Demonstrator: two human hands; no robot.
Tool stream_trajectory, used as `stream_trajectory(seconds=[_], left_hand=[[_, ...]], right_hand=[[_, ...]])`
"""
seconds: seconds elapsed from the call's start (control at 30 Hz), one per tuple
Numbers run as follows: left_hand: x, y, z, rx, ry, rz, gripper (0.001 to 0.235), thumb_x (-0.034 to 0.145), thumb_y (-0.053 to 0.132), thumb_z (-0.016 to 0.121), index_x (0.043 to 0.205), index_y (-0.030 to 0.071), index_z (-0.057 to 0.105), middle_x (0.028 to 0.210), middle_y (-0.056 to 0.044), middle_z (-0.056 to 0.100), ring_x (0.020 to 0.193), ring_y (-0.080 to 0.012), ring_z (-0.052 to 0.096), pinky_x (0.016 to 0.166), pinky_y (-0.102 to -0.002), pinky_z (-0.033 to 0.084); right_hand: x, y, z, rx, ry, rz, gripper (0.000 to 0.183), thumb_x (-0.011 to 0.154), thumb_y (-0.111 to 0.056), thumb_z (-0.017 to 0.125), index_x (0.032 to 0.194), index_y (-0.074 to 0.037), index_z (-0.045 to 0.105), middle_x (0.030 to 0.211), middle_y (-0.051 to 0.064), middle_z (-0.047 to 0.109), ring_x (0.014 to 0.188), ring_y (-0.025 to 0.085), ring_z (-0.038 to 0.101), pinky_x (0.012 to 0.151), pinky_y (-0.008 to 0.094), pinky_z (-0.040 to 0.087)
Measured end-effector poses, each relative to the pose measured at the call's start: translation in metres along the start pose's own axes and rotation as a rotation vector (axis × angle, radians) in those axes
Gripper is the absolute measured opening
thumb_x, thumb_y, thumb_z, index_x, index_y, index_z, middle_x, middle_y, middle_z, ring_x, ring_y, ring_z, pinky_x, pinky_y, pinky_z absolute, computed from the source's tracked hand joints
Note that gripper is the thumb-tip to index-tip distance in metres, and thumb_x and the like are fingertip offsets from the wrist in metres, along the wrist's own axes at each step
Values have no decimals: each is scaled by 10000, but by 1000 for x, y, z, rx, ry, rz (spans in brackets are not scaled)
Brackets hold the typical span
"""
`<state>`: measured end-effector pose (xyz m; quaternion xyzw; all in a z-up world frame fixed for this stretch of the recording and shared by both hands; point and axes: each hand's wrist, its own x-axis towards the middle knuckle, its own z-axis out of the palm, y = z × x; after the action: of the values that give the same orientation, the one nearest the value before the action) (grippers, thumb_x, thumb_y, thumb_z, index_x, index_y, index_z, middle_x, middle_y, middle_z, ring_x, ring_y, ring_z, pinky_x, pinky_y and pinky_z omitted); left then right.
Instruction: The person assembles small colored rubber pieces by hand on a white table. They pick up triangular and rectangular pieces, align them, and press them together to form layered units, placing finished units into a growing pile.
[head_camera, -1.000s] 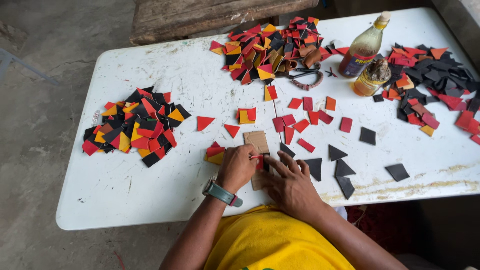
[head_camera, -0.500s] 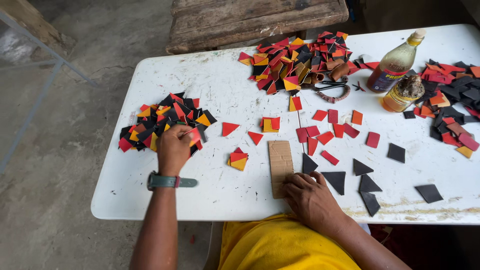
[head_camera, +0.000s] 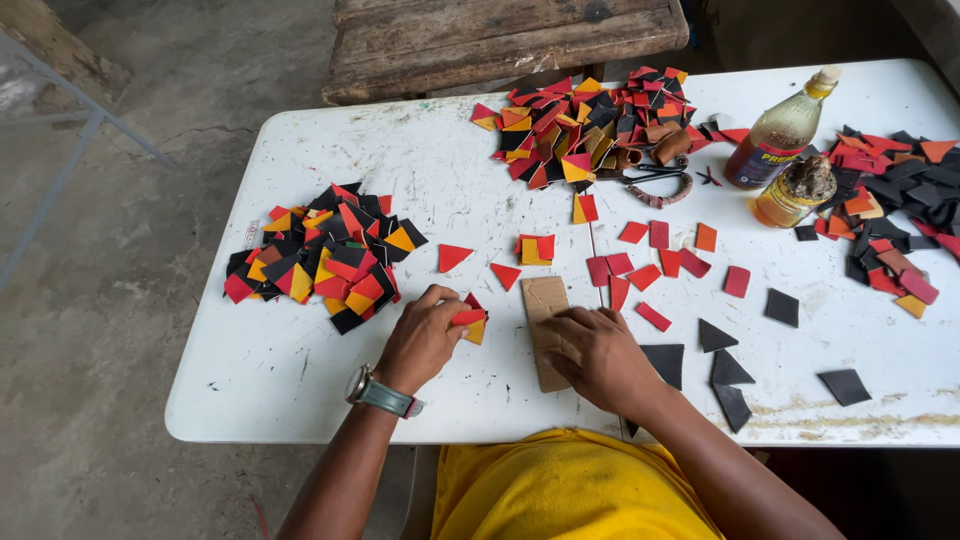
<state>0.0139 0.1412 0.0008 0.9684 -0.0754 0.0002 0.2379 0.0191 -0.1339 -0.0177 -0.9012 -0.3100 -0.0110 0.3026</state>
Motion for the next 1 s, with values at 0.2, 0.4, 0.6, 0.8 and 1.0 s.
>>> stream_trajectory(seconds=[0.2, 0.4, 0.6, 0.8, 1.0], left_hand=[[2, -7, 12, -56, 66, 94, 257, 844, 55, 737, 1096, 28, 693, 1178, -87, 636, 990, -302, 675, 846, -410, 553], [0, -15, 24, -115, 50, 132, 25, 959, 7, 633, 950, 3, 610, 960, -109, 671, 886, -320, 692, 766, -426, 566], [-6, -22, 37, -176, 136, 146, 89, 902, 0, 669, 964, 8, 605, 923, -127, 694, 856, -321, 700, 727, -409, 561], [-7, -48, 38, -704, 17, -126, 197, 874, 16, 735, 1010, 16, 592, 889, -75, 731, 803, -134, 700, 717, -298, 561], [-1, -44, -3, -1169, 165, -136, 262, 851, -36, 731, 1059, -8, 574, 941, -78, 711, 863, -119, 673, 806, -266, 578]], right_hand=[[53, -16, 29, 193, -7, -18, 534, 809, -217, 787, 1311, -108, 642, 1190, 109, 650, 1073, 298, 637, 959, 423, 490], [73, -13, 52, 164, -55, -115, 364, 805, -191, 805, 1150, -118, 716, 1200, 50, 702, 1141, 269, 626, 976, 421, 473], [70, -6, 54, 84, -43, -143, 293, 842, -200, 772, 1125, -132, 739, 1179, 27, 707, 1145, 229, 614, 980, 415, 461], [58, -12, 46, -66, -59, -171, 315, 880, -270, 708, 1170, -156, 754, 1219, 41, 673, 1092, 252, 595, 949, 417, 438], [55, -16, 53, -312, -51, -328, 347, 991, -283, 581, 1229, -62, 701, 1221, 102, 658, 1133, 248, 598, 1015, 456, 403]])
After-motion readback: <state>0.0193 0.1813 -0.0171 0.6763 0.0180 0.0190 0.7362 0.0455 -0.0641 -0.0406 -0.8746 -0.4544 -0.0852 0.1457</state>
